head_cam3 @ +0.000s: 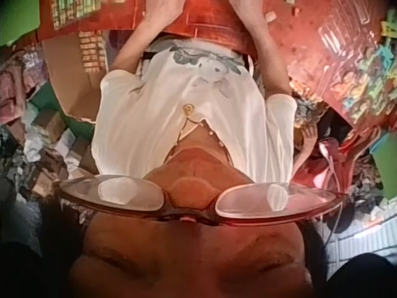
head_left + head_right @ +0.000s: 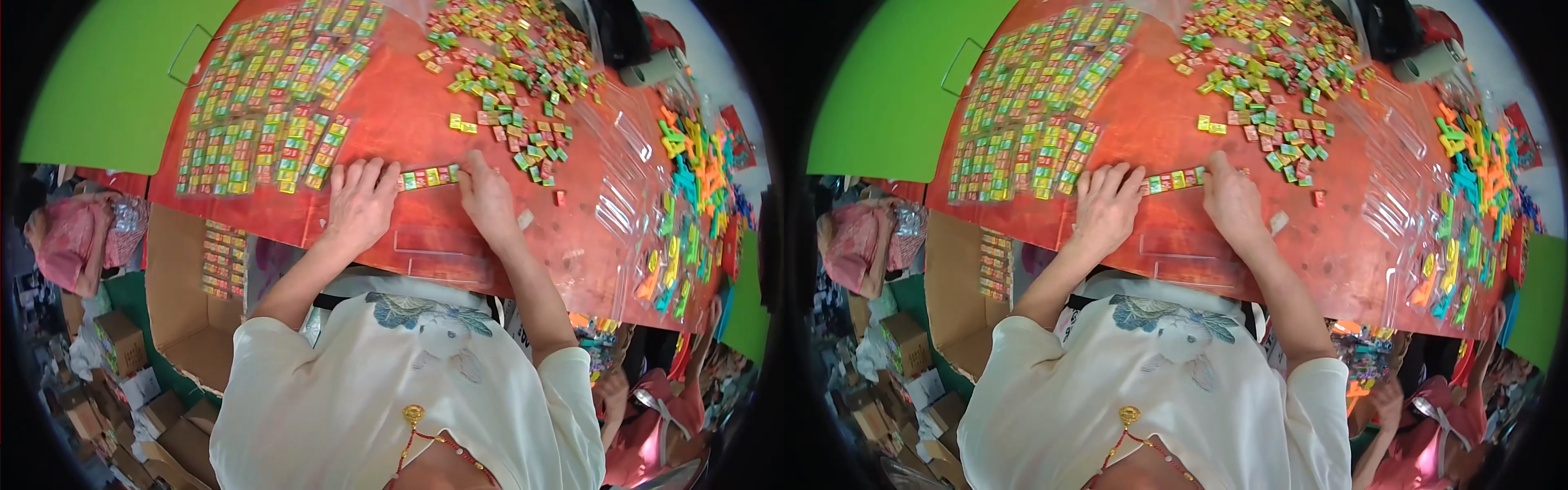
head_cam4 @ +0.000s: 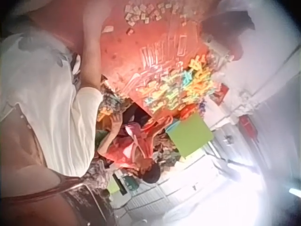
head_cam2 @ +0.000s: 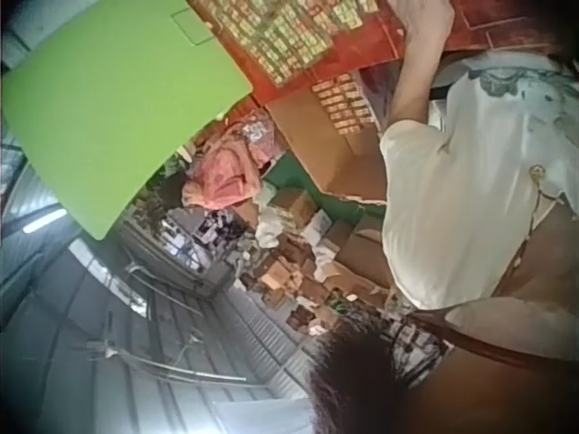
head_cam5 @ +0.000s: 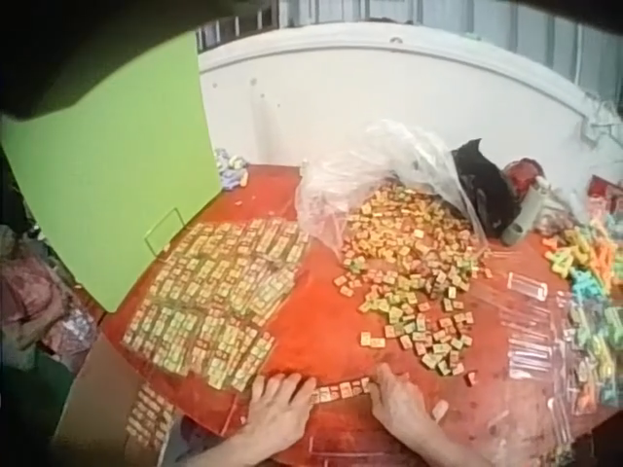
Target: Arranging small colorful toy blocks into rows on a workspace.
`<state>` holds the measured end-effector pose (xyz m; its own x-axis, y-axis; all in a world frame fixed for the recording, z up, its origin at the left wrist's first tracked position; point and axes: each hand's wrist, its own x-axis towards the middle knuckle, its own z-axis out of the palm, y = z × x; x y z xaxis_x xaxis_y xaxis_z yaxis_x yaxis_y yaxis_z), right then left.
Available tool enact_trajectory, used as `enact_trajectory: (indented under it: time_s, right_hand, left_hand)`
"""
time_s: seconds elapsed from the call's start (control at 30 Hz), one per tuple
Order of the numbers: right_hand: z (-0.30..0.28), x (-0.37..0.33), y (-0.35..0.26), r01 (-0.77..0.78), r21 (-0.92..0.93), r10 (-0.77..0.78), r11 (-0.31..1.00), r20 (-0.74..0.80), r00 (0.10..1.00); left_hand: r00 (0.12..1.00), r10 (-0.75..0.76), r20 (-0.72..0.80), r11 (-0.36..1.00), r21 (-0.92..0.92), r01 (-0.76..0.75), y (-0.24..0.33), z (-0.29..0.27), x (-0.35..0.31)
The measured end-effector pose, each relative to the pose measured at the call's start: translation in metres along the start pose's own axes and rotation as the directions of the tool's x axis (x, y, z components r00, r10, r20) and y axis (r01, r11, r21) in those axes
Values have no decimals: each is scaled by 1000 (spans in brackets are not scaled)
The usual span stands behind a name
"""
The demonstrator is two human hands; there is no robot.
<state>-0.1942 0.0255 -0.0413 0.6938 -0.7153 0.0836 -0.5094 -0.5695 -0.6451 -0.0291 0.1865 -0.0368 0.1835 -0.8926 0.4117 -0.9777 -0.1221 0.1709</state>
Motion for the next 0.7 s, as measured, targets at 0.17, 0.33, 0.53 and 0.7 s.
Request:
enact_trajectory:
  time_s: [0.17,0.33,0.53,0.7]
  right_hand:
    - [-1,7,-3,-58,-91,62,994,44,997]
    - [-3,10,-4,-83,-104,89,991,56,994]
    - [-10,3,4,-66,206,68,976,0,998]
    - [-5,-4,-5,110,44,-107,993,-69,992]
  left_hand:
    - [992,21,121,996,-89,-10,16,-4,19]
    - [975,85,207,996,-41,-79,22,15,34]
    - [970,82,229,996,-45,-73,19,12,39]
    - [958,41,285,997,-76,-20,16,8,47]
